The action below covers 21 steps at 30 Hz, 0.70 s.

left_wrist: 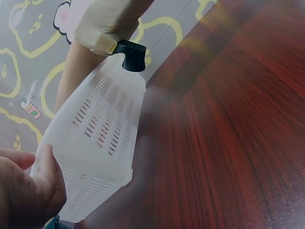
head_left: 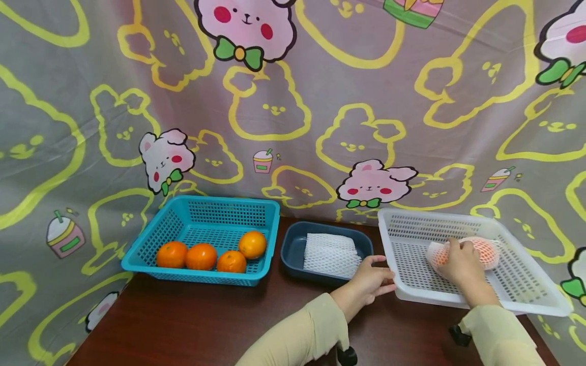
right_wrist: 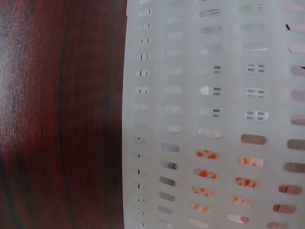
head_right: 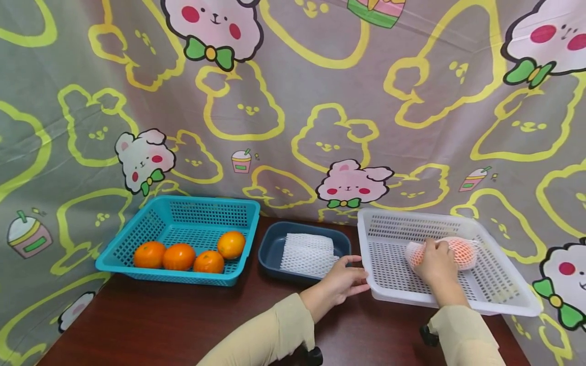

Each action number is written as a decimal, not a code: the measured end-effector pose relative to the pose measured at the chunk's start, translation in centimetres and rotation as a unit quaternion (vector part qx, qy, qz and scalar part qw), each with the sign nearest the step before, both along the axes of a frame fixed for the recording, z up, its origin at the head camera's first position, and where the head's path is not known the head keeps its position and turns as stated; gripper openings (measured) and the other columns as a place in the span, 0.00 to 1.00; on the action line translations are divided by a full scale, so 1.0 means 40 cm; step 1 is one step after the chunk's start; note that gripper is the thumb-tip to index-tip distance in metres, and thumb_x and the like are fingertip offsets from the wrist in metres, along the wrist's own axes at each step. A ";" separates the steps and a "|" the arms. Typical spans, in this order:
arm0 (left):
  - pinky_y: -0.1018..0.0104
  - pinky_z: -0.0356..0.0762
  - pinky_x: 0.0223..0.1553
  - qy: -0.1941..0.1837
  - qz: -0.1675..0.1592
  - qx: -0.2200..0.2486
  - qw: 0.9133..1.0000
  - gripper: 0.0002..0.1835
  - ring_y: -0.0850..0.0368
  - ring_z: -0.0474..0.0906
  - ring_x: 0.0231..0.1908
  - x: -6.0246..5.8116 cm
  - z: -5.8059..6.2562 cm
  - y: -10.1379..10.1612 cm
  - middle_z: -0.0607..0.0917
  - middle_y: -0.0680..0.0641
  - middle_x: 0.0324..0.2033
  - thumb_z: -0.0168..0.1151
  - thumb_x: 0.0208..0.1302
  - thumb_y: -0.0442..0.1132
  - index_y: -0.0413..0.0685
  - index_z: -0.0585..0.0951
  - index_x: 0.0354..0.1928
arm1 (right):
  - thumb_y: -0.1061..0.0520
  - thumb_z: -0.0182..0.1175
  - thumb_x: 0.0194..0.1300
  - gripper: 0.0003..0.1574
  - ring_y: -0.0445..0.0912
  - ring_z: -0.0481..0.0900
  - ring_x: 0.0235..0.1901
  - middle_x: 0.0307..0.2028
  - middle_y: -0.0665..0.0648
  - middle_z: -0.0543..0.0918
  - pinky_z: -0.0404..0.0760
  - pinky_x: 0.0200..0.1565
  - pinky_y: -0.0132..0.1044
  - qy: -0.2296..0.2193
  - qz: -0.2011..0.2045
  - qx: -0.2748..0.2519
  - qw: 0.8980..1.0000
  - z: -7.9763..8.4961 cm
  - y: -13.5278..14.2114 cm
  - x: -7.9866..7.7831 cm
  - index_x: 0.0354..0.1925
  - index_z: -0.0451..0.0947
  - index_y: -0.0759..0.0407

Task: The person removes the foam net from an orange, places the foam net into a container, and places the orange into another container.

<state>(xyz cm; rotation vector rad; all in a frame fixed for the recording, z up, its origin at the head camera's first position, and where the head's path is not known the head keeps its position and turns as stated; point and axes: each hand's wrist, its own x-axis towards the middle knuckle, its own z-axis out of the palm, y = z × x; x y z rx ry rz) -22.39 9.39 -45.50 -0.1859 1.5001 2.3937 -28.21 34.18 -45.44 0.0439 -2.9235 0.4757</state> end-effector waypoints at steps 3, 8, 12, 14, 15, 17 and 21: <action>0.51 0.84 0.46 -0.004 0.001 0.002 1.000 0.22 0.55 0.81 0.32 -0.001 -0.001 0.000 0.83 0.43 0.39 0.61 0.64 0.20 0.43 0.73 0.58 | 0.58 0.73 0.50 0.54 0.85 0.57 0.52 0.50 0.90 0.58 0.63 0.50 0.76 -0.012 -0.003 0.022 1.000 0.003 0.002 0.001 0.62 0.58 0.88; 0.51 0.84 0.47 -0.006 -0.003 0.006 1.000 0.22 0.55 0.81 0.33 -0.004 -0.002 0.001 0.83 0.43 0.39 0.61 0.64 0.19 0.44 0.74 0.57 | 0.56 0.77 0.45 0.54 0.84 0.56 0.52 0.48 0.87 0.57 0.62 0.48 0.79 -0.028 -0.020 0.027 0.999 0.005 0.011 0.006 0.58 0.59 0.86; 0.51 0.84 0.47 -0.009 -0.003 0.007 1.000 0.22 0.54 0.81 0.33 -0.005 -0.003 0.003 0.83 0.43 0.39 0.61 0.64 0.19 0.44 0.74 0.56 | 0.55 0.80 0.41 0.58 0.84 0.56 0.52 0.49 0.87 0.57 0.62 0.47 0.79 -0.047 -0.023 0.019 0.998 0.003 0.019 0.006 0.58 0.58 0.82; 0.51 0.84 0.47 -0.009 -0.004 0.008 1.000 0.22 0.54 0.81 0.33 -0.007 -0.003 0.004 0.83 0.43 0.39 0.61 0.64 0.19 0.45 0.74 0.56 | 0.55 0.81 0.39 0.60 0.85 0.58 0.51 0.49 0.88 0.58 0.64 0.48 0.78 -0.057 -0.015 0.021 0.998 -0.003 0.025 0.001 0.58 0.56 0.81; 0.51 0.84 0.47 -0.009 -0.005 0.009 1.000 0.22 0.55 0.81 0.33 -0.007 -0.003 0.005 0.83 0.43 0.38 0.61 0.64 0.19 0.45 0.74 0.56 | 0.55 0.82 0.38 0.62 0.86 0.59 0.51 0.49 0.89 0.58 0.65 0.49 0.77 -0.065 -0.011 0.019 0.998 -0.006 0.026 -0.002 0.59 0.55 0.82; 0.51 0.84 0.47 -0.008 -0.006 0.010 1.000 0.22 0.55 0.81 0.32 -0.009 -0.004 0.006 0.83 0.43 0.38 0.61 0.64 0.19 0.45 0.74 0.56 | 0.55 0.83 0.37 0.67 0.87 0.62 0.49 0.50 0.91 0.59 0.68 0.49 0.75 -0.075 -0.001 0.020 0.997 -0.011 0.028 -0.007 0.62 0.52 0.83; 0.51 0.84 0.47 -0.007 -0.008 0.012 1.000 0.22 0.55 0.80 0.32 -0.009 -0.005 0.006 0.83 0.43 0.38 0.61 0.64 0.19 0.44 0.74 0.56 | 0.57 0.83 0.37 0.72 0.87 0.64 0.49 0.52 0.92 0.57 0.70 0.49 0.74 -0.093 0.003 0.020 0.995 -0.010 0.024 -0.009 0.67 0.48 0.81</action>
